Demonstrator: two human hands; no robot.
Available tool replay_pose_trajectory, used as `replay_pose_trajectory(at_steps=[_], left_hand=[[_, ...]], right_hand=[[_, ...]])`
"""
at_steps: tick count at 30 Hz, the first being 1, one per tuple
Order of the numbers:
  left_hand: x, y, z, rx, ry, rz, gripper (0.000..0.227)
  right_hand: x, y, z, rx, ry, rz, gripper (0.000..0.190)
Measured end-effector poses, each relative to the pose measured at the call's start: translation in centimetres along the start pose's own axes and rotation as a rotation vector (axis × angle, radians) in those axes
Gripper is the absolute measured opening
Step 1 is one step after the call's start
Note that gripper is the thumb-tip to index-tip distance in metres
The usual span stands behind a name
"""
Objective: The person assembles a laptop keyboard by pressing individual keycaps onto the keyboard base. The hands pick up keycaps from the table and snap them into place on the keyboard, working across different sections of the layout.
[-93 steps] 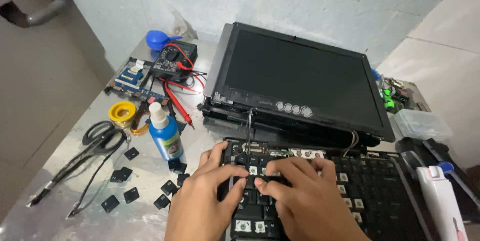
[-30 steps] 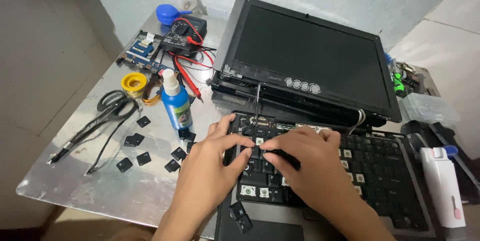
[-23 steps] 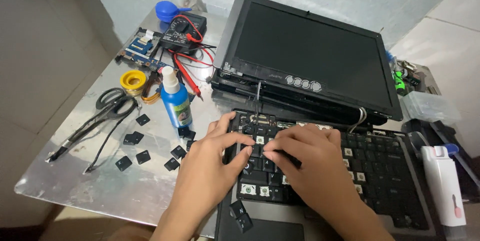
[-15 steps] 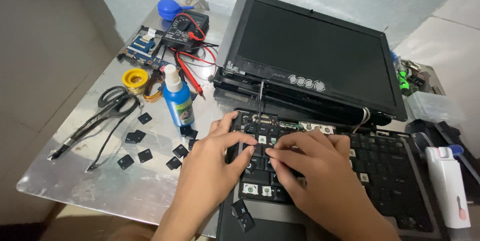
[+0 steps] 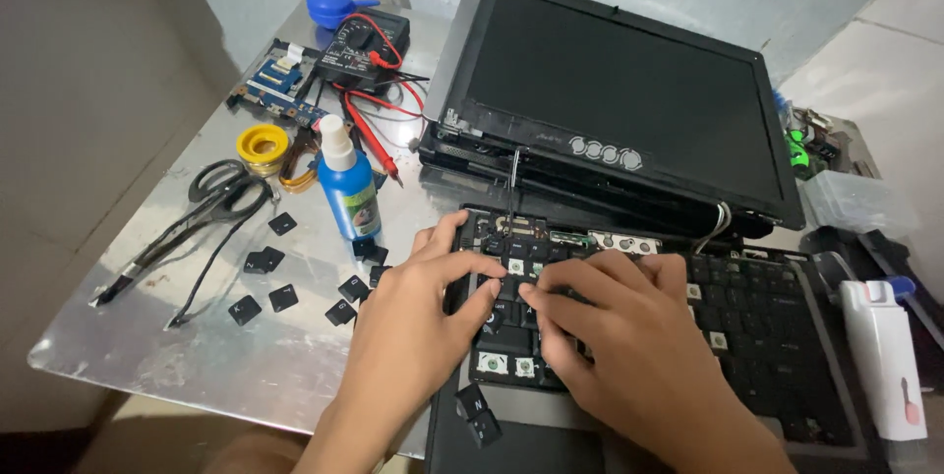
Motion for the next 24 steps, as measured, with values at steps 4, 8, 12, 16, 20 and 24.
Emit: replay_pose_trajectory(at_steps=[4,8,12,16,20,24], left_hand=[[0.0,0.1,-0.2,-0.024,-0.025,0.002,0.016],[-0.4,0.0,0.1,0.017,-0.042,0.012,0.015],[-0.3,0.1,0.1,0.029,0.000,-0.006,0.018],[-0.3,-0.3,0.8,0.044,0.127,0.057,0.018],[-0.5,-0.5,1.2,0.039,0.074,0.024,0.017],[-0.5,-0.1,0.5,0.027,-0.020,-0.030,0.017]], right_hand=[[0.0,-1.3,-0.3,-0.032,-0.030,0.059,0.022],[-0.6,-1.9,-2.5,-0.317,-0.141,0.062,0.011],[-0.2,-1.9,-4.3,-0.388,-0.231,0.060,0.022],[0.3,-2.0,-4.2,-0.376,-0.215,0.056,0.024],[0.1,-1.7,-3.5,-0.382,-0.172,0.038,0.024],[0.2,-0.6,-2.4,-0.194,-0.079,-0.062,0.028]])
Point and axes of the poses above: each hand's wrist, its own x-axis away from the middle knuckle, its own y-axis out of the back of the hand, z = x × y, the point moved 9 cm from there along -x, towards the middle knuckle, and after that the axes turned 11 degrees about z, right-handed, at the moved point
